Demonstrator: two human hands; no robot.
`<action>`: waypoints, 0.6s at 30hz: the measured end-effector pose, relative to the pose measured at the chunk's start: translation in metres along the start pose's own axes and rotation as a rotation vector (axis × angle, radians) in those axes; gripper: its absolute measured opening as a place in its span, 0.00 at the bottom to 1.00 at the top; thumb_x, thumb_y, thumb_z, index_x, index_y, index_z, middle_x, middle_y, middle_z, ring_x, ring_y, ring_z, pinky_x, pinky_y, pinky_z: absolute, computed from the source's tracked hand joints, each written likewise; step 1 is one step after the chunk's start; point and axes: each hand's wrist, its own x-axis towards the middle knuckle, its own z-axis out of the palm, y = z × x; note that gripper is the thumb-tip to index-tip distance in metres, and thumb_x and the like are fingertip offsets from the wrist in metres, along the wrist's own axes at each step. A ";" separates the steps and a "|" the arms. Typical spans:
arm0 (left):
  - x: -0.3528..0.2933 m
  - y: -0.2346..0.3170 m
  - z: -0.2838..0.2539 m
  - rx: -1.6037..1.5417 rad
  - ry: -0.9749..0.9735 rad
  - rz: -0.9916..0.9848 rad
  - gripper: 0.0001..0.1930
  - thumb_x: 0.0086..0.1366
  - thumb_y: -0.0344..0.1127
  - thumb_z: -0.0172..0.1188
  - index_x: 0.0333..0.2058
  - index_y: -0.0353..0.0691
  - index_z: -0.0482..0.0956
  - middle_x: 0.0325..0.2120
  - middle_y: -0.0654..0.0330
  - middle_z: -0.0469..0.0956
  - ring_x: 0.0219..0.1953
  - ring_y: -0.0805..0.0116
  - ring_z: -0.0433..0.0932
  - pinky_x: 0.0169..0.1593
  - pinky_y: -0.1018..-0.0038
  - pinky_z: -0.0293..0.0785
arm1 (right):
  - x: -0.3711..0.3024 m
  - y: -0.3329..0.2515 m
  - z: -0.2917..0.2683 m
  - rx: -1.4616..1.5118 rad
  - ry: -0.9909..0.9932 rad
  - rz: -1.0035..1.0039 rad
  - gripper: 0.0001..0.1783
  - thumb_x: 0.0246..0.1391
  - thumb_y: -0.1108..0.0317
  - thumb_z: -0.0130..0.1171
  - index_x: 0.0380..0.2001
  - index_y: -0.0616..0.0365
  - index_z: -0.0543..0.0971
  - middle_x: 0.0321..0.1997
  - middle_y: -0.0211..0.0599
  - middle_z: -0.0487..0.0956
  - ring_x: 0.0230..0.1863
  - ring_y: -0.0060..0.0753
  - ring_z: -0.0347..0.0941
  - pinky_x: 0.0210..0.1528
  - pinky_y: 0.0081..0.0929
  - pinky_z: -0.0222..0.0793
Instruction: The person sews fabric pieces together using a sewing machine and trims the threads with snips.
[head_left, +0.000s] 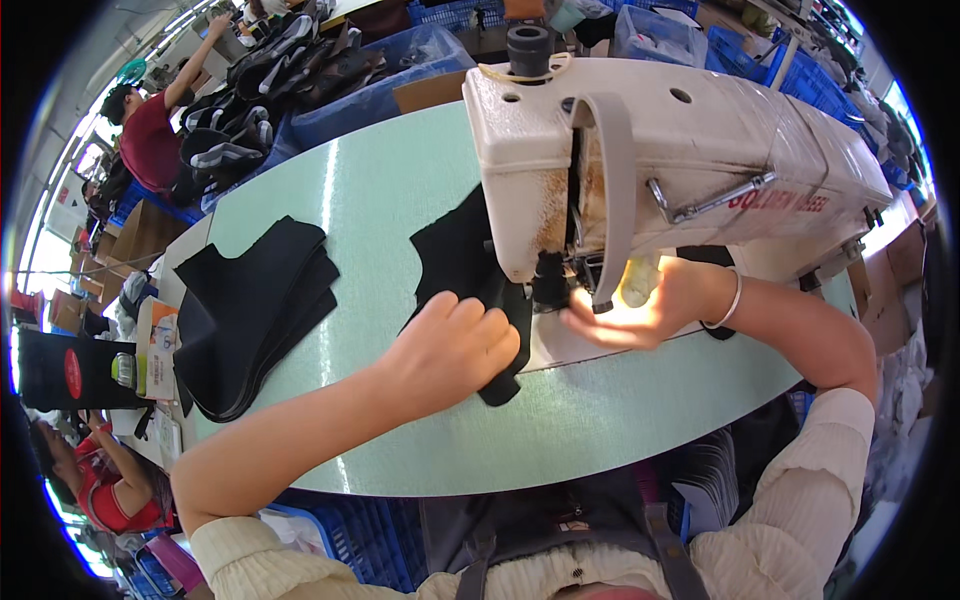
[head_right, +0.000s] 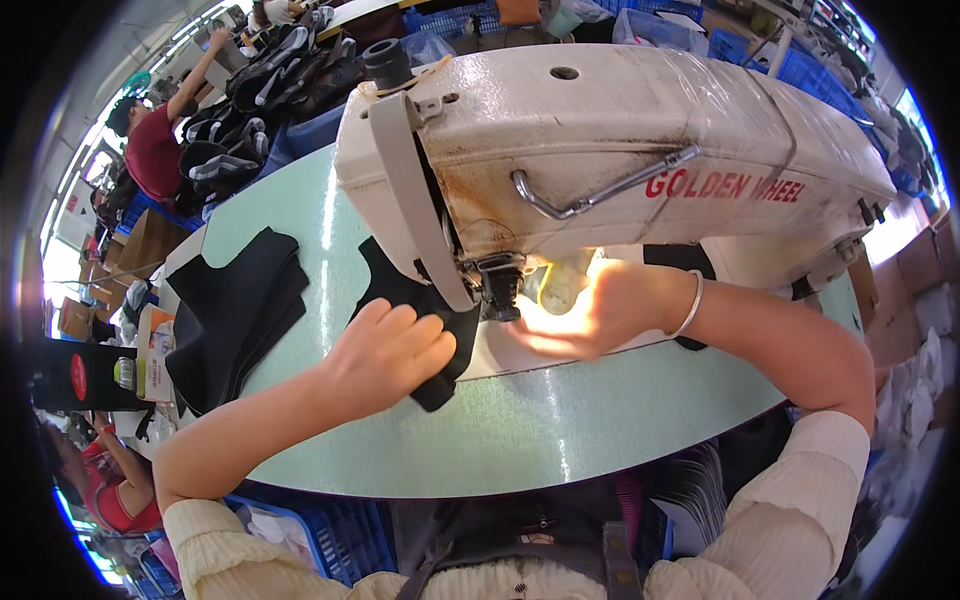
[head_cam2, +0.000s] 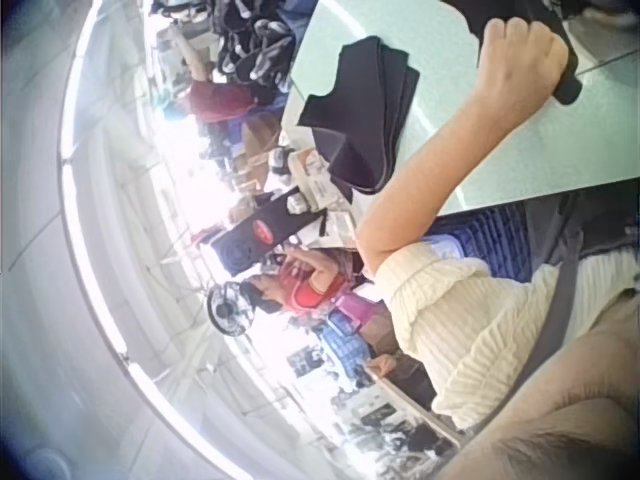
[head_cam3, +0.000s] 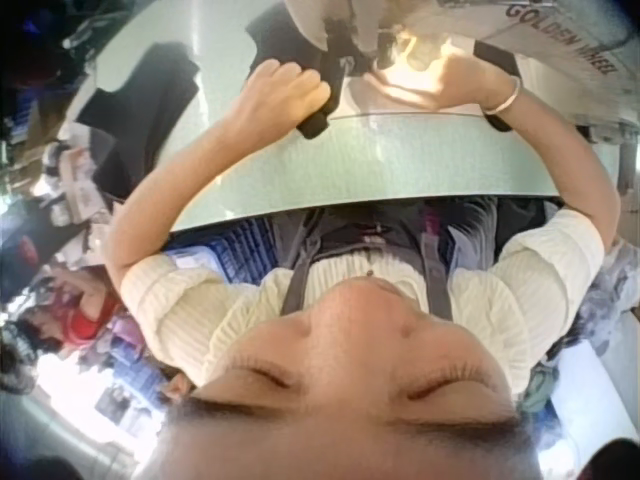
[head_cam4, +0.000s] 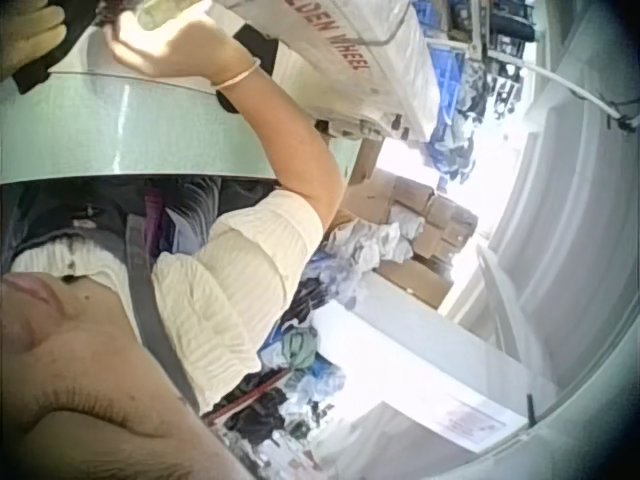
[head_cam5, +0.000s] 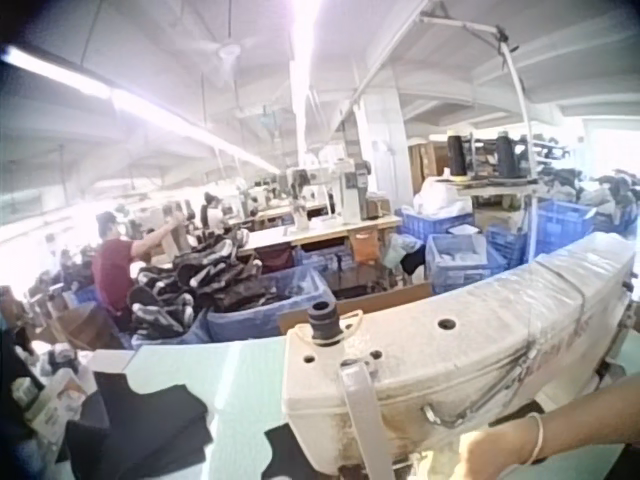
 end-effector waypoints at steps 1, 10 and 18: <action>0.003 0.001 0.006 -0.124 0.014 -0.080 0.07 0.50 0.29 0.54 0.30 0.43 0.72 0.25 0.63 0.66 0.27 0.67 0.66 0.31 0.72 0.58 | 0.000 -0.004 0.000 0.073 -0.010 0.195 0.14 0.47 0.67 0.56 0.40 0.51 0.79 0.39 0.30 0.78 0.33 0.25 0.78 0.26 0.23 0.73; 0.006 0.011 0.026 -0.187 0.004 -0.258 0.13 0.49 0.25 0.55 0.36 0.38 0.73 0.28 0.60 0.69 0.30 0.63 0.70 0.34 0.70 0.61 | 0.008 -0.025 0.009 0.379 -0.121 0.613 0.11 0.41 0.66 0.61 0.32 0.51 0.77 0.37 0.27 0.77 0.43 0.39 0.75 0.42 0.39 0.73; 0.013 0.033 0.036 0.223 -0.008 -0.258 0.18 0.49 0.29 0.56 0.41 0.35 0.79 0.33 0.63 0.74 0.30 0.69 0.69 0.32 0.73 0.60 | 0.017 -0.044 0.010 0.049 -0.142 0.539 0.10 0.38 0.65 0.60 0.29 0.47 0.79 0.34 0.27 0.75 0.44 0.40 0.76 0.39 0.30 0.75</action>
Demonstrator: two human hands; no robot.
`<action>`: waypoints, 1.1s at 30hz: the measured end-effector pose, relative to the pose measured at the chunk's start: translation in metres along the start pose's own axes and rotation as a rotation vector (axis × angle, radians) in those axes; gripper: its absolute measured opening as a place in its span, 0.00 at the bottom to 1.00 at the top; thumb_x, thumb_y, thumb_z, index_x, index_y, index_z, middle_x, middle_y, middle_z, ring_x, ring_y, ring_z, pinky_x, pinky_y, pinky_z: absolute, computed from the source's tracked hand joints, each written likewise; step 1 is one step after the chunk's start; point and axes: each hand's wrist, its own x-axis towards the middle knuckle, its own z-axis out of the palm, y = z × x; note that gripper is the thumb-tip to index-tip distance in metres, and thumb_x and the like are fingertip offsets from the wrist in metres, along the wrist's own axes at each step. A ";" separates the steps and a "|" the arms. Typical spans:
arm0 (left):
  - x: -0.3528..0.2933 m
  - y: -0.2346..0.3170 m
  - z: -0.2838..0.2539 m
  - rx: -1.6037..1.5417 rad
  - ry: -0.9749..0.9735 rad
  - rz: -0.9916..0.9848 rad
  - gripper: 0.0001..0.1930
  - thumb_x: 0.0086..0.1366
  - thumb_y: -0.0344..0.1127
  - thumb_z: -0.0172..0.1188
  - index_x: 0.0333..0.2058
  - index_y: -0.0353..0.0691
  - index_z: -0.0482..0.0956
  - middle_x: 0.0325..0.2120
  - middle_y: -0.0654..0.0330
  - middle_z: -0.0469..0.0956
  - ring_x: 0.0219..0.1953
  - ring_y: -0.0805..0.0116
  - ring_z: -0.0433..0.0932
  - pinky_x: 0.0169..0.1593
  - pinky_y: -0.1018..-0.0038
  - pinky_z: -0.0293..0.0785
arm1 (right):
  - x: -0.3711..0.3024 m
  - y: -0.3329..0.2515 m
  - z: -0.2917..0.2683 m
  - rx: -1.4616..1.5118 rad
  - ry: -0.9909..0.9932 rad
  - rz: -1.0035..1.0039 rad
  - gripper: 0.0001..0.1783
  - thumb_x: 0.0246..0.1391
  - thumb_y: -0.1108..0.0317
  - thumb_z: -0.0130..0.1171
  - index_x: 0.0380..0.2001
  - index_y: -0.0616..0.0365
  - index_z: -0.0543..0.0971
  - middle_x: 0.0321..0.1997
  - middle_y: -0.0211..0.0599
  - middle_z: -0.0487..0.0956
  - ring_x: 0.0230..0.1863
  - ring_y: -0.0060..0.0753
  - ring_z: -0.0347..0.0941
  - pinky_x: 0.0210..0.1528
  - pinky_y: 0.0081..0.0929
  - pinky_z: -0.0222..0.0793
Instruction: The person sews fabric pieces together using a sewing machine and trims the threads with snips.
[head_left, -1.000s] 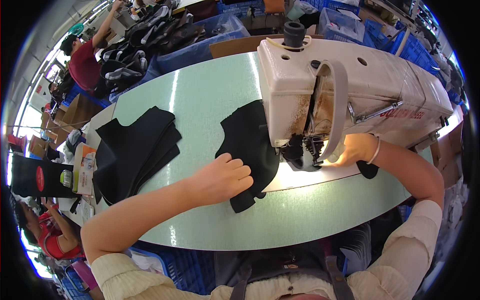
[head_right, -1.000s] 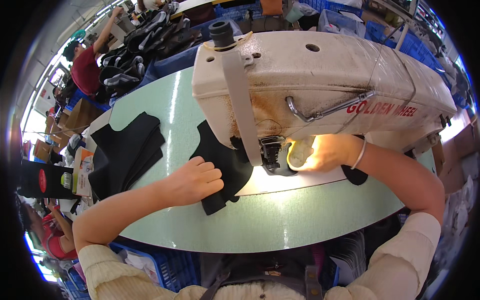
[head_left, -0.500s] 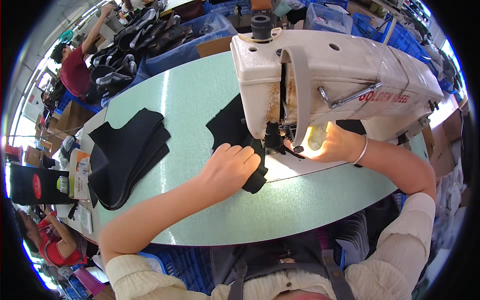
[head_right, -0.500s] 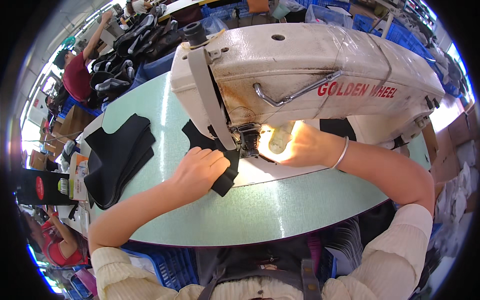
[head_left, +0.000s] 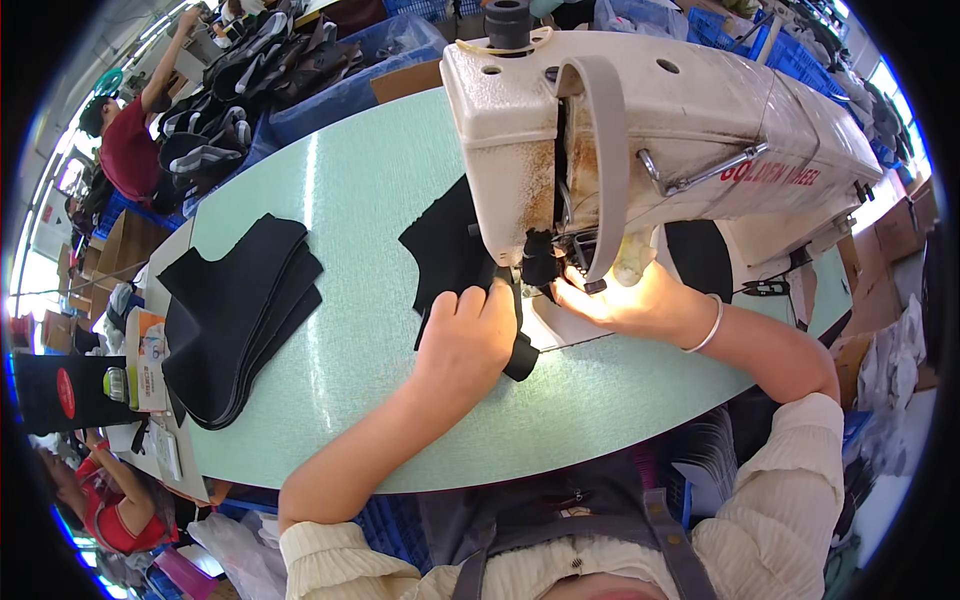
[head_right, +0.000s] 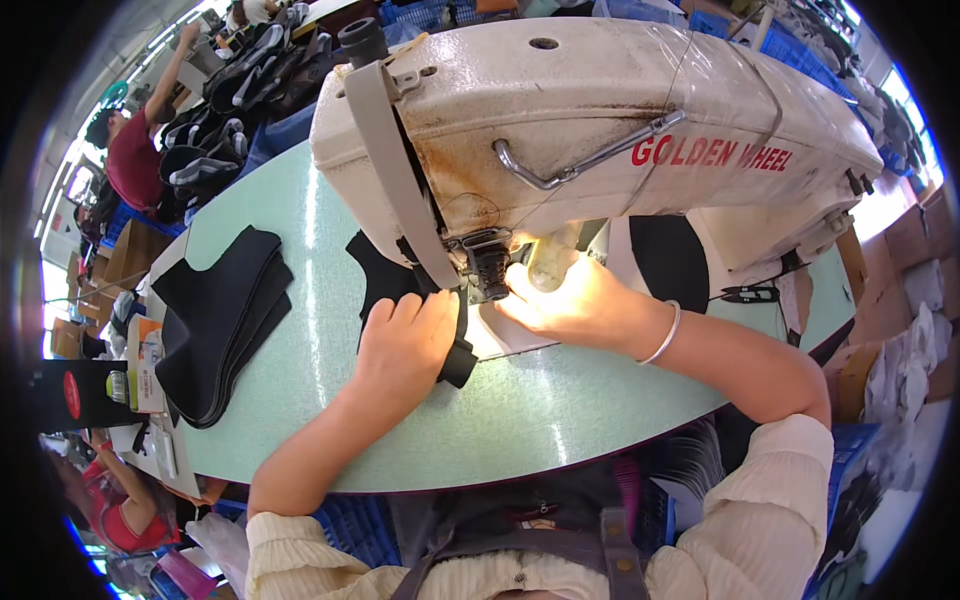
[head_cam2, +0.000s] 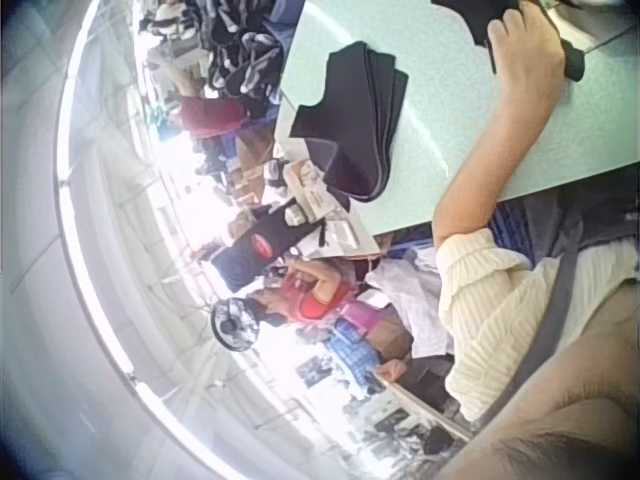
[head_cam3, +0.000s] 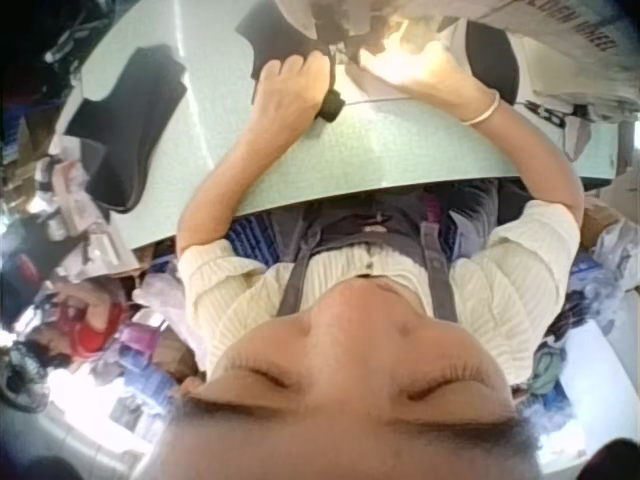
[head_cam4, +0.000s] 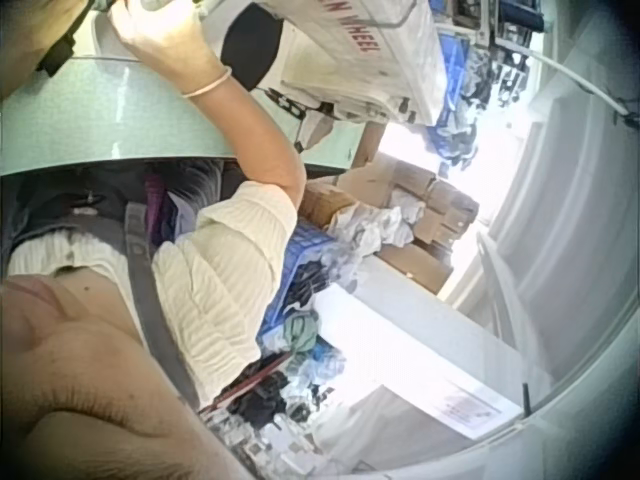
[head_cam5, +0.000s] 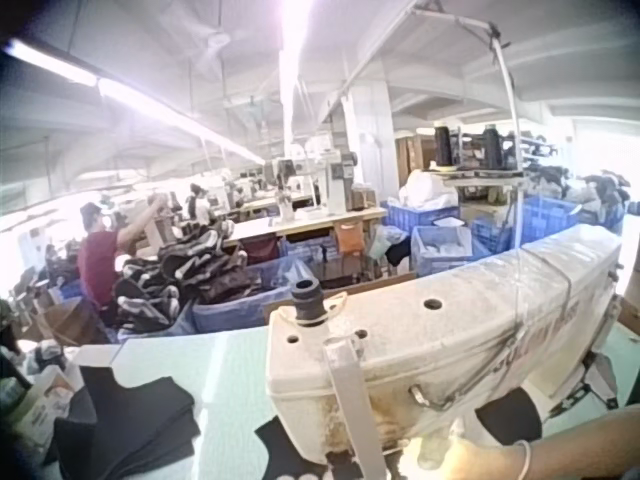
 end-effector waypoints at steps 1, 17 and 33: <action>-0.001 -0.001 0.000 -0.060 0.046 -0.041 0.18 0.48 0.29 0.56 0.41 0.35 0.79 0.34 0.62 0.75 0.30 0.69 0.69 0.32 0.72 0.60 | 0.001 -0.001 -0.001 0.031 -0.037 0.016 0.10 0.37 0.65 0.60 0.29 0.48 0.79 0.33 0.27 0.74 0.44 0.41 0.76 0.39 0.30 0.75; -0.003 -0.004 0.005 -0.335 0.075 -0.087 0.22 0.40 0.28 0.61 0.40 0.39 0.80 0.38 0.62 0.80 0.31 0.68 0.71 0.33 0.71 0.62 | 0.009 -0.021 -0.016 0.146 -0.108 0.171 0.18 0.40 0.68 0.57 0.40 0.55 0.79 0.37 0.28 0.75 0.40 0.31 0.73 0.35 0.30 0.72; -0.004 -0.015 0.002 -0.512 0.153 -0.113 0.27 0.33 0.32 0.68 0.40 0.43 0.81 0.39 0.65 0.80 0.32 0.65 0.70 0.35 0.70 0.64 | 0.013 -0.039 -0.010 0.323 -0.109 0.277 0.15 0.44 0.68 0.58 0.37 0.61 0.79 0.31 0.32 0.76 0.29 0.28 0.73 0.27 0.23 0.70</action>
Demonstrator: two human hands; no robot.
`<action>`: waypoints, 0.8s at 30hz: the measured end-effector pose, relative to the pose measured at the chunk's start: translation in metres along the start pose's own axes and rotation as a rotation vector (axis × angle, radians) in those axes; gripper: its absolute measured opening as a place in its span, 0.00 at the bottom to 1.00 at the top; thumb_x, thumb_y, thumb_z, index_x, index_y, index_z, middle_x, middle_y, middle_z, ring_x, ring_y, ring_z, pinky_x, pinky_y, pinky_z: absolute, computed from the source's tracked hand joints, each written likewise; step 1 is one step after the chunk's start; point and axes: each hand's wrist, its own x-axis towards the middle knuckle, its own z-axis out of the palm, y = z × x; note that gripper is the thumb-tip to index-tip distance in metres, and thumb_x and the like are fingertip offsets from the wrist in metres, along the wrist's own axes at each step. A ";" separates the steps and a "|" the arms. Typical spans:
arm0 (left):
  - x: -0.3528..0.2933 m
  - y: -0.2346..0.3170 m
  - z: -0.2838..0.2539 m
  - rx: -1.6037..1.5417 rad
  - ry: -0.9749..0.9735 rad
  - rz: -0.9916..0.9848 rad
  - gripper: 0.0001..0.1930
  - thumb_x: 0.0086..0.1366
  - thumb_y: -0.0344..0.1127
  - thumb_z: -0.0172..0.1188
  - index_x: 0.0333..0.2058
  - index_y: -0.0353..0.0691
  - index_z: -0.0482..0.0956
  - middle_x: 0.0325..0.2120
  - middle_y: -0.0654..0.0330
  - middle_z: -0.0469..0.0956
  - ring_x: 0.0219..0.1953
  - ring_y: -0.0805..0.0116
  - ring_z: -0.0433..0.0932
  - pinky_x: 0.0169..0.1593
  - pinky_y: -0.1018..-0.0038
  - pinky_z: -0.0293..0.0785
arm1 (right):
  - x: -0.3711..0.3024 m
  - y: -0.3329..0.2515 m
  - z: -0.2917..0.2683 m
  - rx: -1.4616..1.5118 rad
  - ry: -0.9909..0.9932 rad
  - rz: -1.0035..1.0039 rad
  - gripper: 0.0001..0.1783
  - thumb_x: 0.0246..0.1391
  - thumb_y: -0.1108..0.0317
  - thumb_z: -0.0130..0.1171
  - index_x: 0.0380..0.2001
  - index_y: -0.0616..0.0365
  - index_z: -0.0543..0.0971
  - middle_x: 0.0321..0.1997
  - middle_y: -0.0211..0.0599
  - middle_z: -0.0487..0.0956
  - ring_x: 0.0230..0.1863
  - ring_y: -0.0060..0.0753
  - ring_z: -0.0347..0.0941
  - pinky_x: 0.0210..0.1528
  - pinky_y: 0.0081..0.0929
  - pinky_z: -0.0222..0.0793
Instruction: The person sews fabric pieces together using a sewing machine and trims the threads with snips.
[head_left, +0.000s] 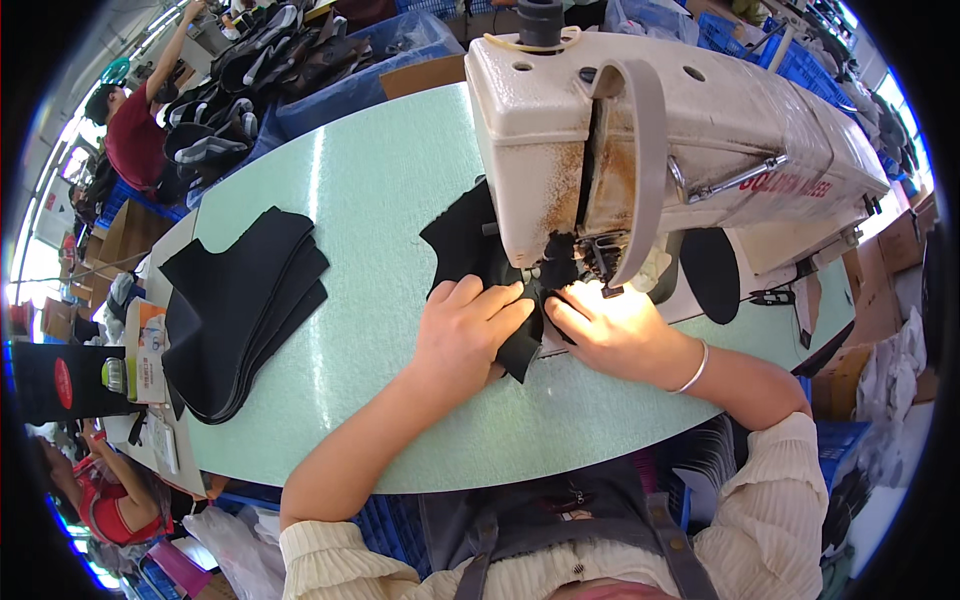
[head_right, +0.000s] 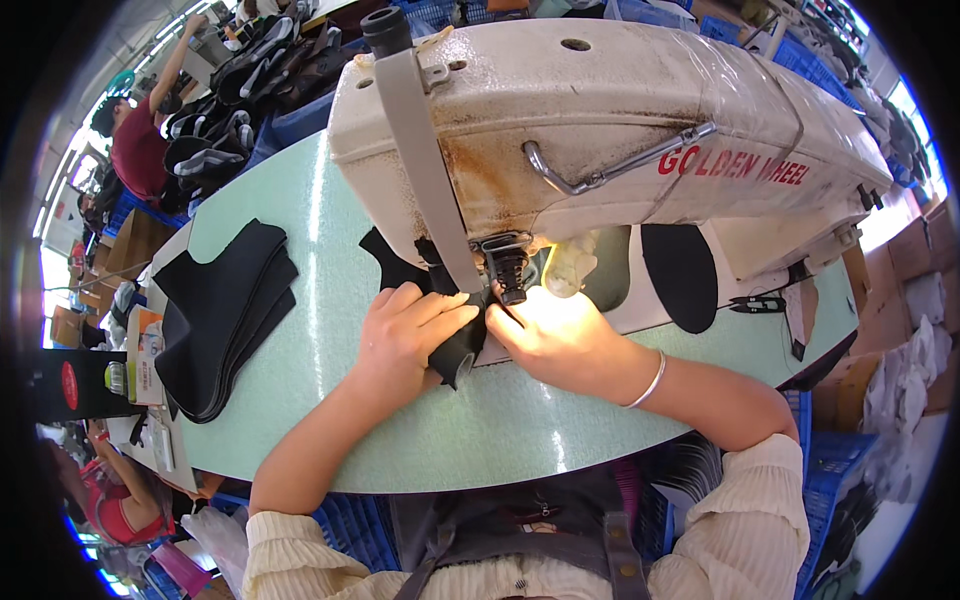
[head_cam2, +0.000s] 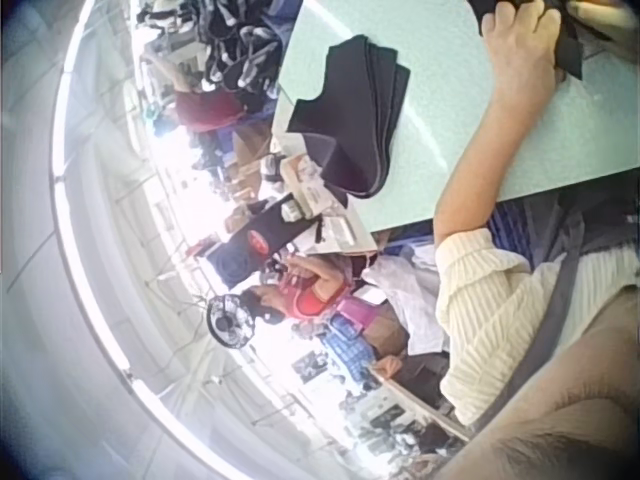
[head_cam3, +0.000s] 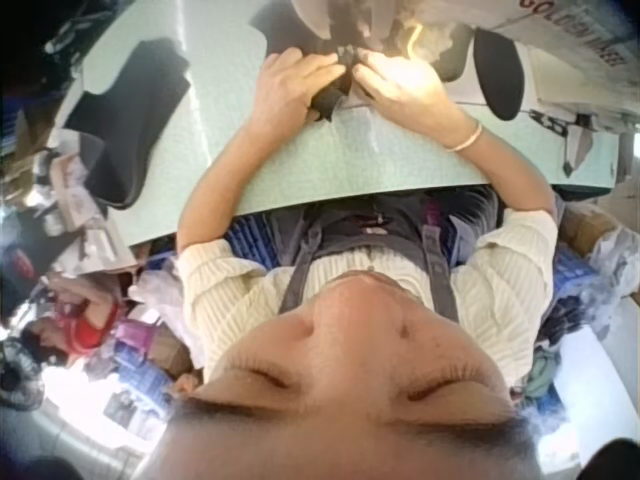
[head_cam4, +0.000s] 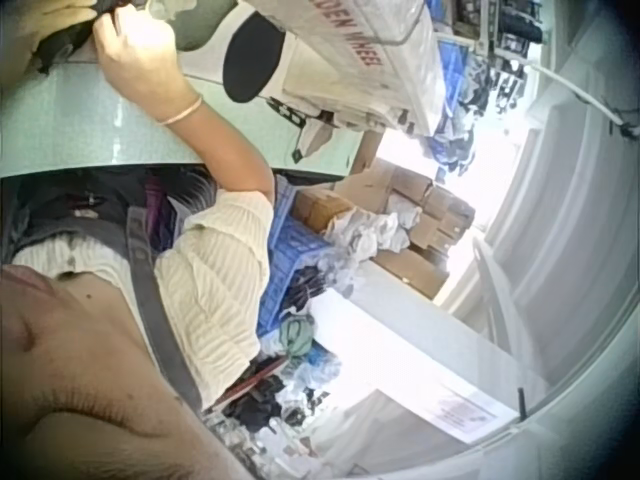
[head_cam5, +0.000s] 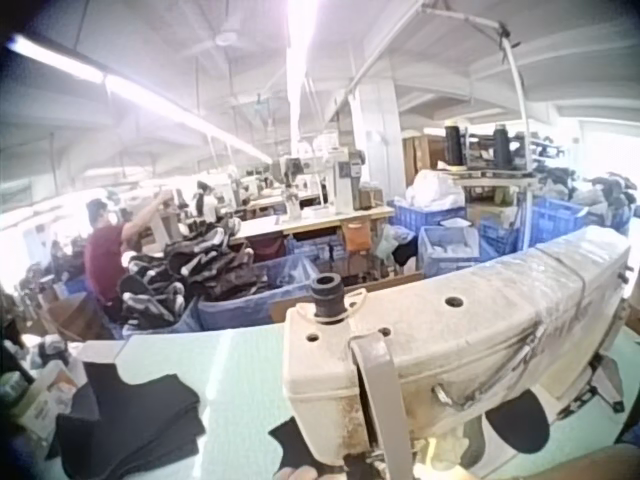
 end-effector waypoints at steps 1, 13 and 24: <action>0.000 0.000 -0.001 -0.004 0.016 -0.001 0.26 0.34 0.32 0.68 0.40 0.43 0.81 0.38 0.66 0.79 0.32 0.66 0.70 0.35 0.70 0.64 | 0.001 0.000 0.000 -0.003 0.012 -0.004 0.15 0.44 0.68 0.58 0.37 0.61 0.79 0.31 0.32 0.76 0.29 0.28 0.73 0.27 0.23 0.70; 0.001 -0.004 -0.001 0.034 -0.064 0.048 0.23 0.37 0.31 0.66 0.38 0.44 0.81 0.36 0.70 0.78 0.33 0.67 0.69 0.36 0.69 0.62 | 0.001 0.003 0.001 0.037 0.000 -0.033 0.21 0.38 0.70 0.62 0.42 0.60 0.80 0.36 0.29 0.74 0.32 0.26 0.73 0.26 0.23 0.69; -0.002 -0.003 0.006 -0.059 -0.029 0.020 0.22 0.35 0.29 0.66 0.36 0.45 0.80 0.36 0.70 0.78 0.36 0.66 0.70 0.40 0.69 0.64 | 0.001 -0.001 0.001 0.068 0.004 -0.019 0.18 0.41 0.71 0.57 0.39 0.65 0.78 0.35 0.34 0.73 0.34 0.32 0.74 0.30 0.26 0.72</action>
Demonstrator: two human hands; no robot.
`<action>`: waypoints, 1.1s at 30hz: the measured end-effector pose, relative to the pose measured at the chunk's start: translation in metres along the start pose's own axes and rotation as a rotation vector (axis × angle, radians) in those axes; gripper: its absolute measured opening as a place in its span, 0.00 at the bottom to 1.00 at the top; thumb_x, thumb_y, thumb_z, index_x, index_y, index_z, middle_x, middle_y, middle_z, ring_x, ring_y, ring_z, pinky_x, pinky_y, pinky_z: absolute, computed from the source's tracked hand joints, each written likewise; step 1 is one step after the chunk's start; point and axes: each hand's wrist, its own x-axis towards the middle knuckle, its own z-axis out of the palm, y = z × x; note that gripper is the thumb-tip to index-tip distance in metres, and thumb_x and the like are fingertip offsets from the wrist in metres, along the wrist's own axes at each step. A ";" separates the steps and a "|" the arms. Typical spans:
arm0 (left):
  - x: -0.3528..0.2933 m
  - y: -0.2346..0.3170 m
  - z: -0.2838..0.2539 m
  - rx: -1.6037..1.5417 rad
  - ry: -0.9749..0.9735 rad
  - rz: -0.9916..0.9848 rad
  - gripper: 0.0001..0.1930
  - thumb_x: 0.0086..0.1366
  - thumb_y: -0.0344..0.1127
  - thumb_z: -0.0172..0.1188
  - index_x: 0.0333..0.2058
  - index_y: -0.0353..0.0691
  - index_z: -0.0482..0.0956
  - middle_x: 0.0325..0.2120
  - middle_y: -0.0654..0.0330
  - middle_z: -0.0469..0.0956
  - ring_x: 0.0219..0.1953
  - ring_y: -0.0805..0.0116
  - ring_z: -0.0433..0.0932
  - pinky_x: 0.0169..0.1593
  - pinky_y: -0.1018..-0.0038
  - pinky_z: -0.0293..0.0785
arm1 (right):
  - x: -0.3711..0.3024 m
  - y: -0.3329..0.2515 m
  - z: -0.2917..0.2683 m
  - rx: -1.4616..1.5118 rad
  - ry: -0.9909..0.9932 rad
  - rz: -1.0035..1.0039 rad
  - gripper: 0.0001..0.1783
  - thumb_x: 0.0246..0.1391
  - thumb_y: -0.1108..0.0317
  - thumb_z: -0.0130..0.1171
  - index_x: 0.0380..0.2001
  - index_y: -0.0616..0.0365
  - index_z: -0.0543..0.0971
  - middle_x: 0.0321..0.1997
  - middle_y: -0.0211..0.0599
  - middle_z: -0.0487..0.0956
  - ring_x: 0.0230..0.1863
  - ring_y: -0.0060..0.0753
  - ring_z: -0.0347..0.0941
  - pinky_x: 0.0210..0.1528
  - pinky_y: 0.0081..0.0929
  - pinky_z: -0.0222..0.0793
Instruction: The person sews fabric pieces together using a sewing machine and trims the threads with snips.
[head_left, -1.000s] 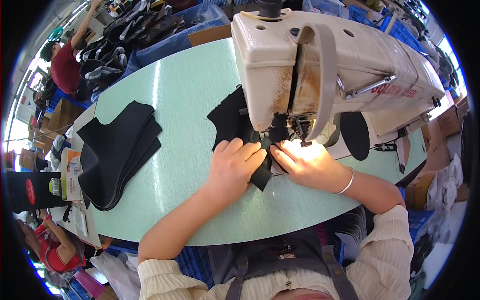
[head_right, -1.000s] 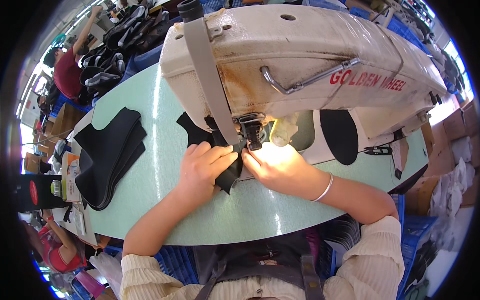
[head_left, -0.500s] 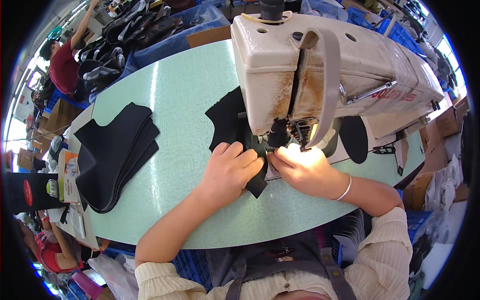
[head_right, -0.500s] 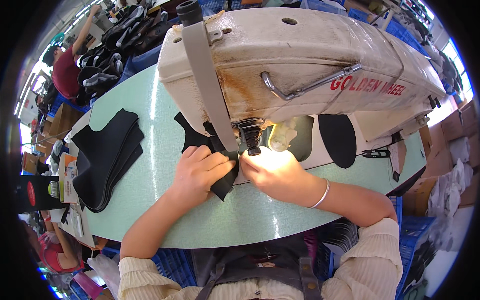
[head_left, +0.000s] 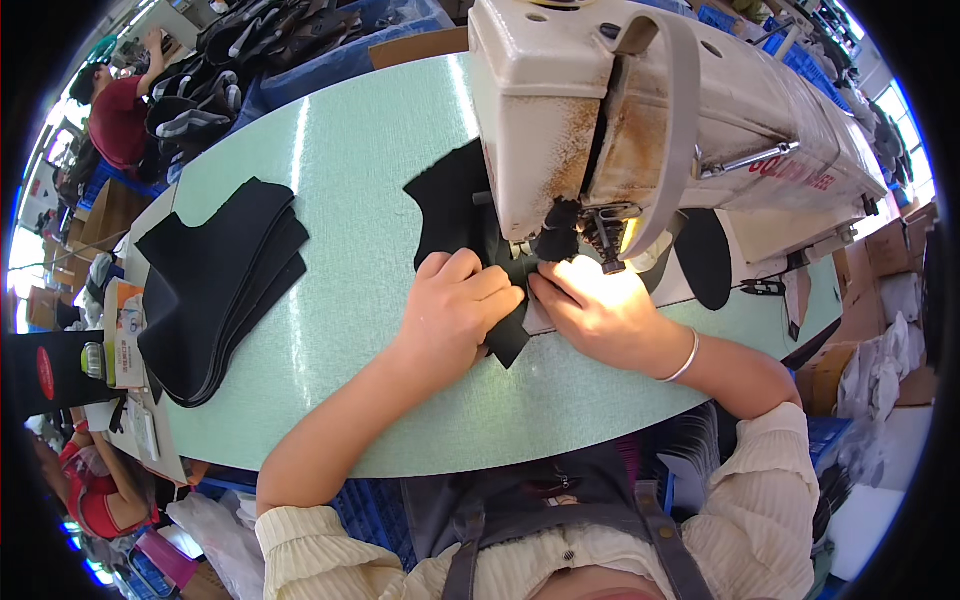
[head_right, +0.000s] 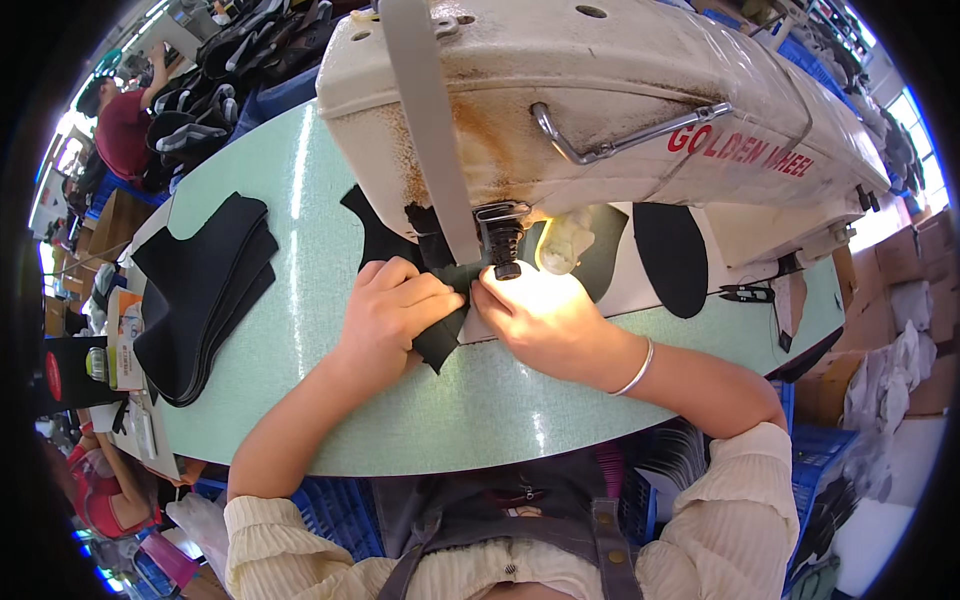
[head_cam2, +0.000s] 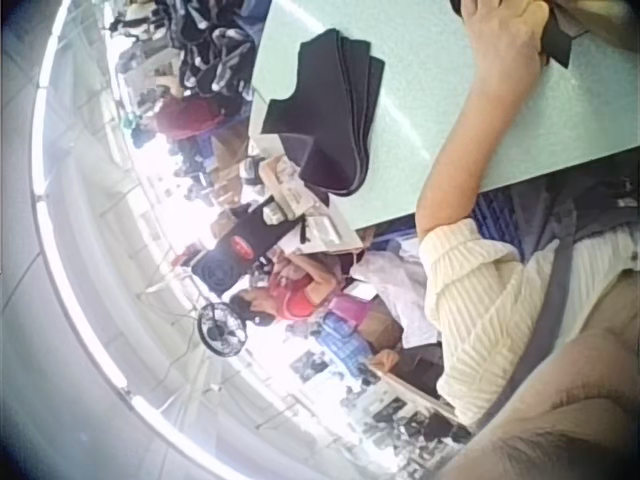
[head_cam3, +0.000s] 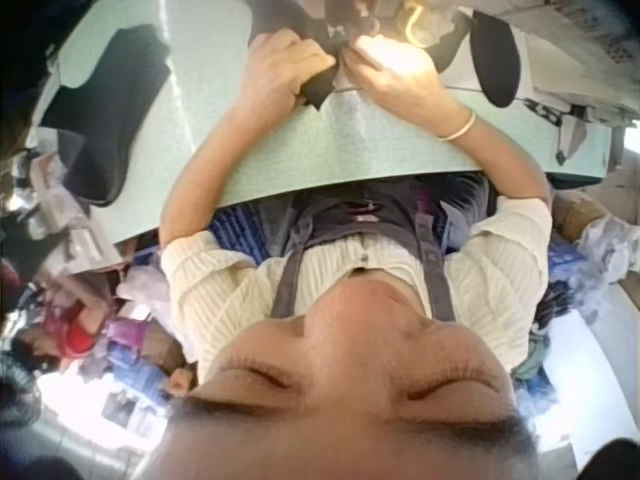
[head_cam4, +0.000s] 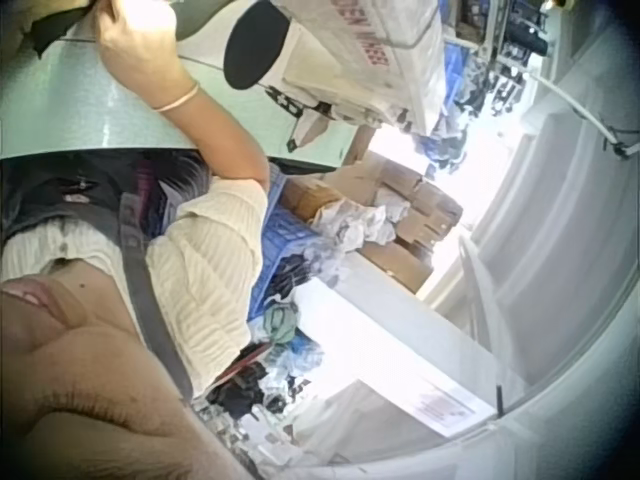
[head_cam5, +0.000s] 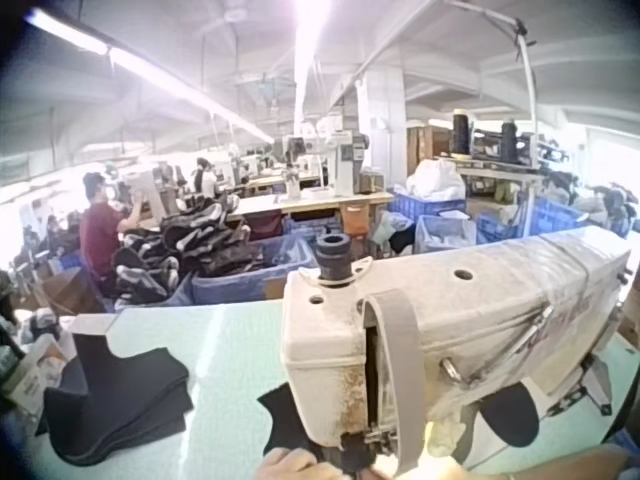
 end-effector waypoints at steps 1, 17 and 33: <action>0.001 -0.001 0.000 0.004 0.012 -0.003 0.22 0.35 0.29 0.66 0.36 0.45 0.81 0.36 0.70 0.78 0.36 0.66 0.71 0.41 0.68 0.64 | 0.002 0.001 0.001 -0.017 0.044 0.003 0.17 0.41 0.71 0.57 0.38 0.65 0.78 0.34 0.34 0.73 0.33 0.32 0.73 0.30 0.26 0.71; 0.000 0.013 -0.013 0.078 -0.089 -0.016 0.26 0.31 0.27 0.68 0.37 0.46 0.80 0.31 0.69 0.72 0.34 0.67 0.68 0.40 0.70 0.62 | 0.000 0.007 -0.042 -0.323 -0.233 -0.031 0.09 0.39 0.68 0.58 0.29 0.54 0.78 0.28 0.28 0.75 0.30 0.24 0.74 0.28 0.23 0.70; 0.000 0.018 -0.002 0.075 -0.002 -0.041 0.21 0.35 0.26 0.64 0.35 0.43 0.81 0.31 0.70 0.77 0.33 0.67 0.69 0.36 0.70 0.62 | -0.001 0.000 -0.012 -0.124 -0.033 -0.037 0.18 0.42 0.68 0.60 0.40 0.60 0.81 0.27 0.26 0.68 0.26 0.23 0.68 0.21 0.21 0.64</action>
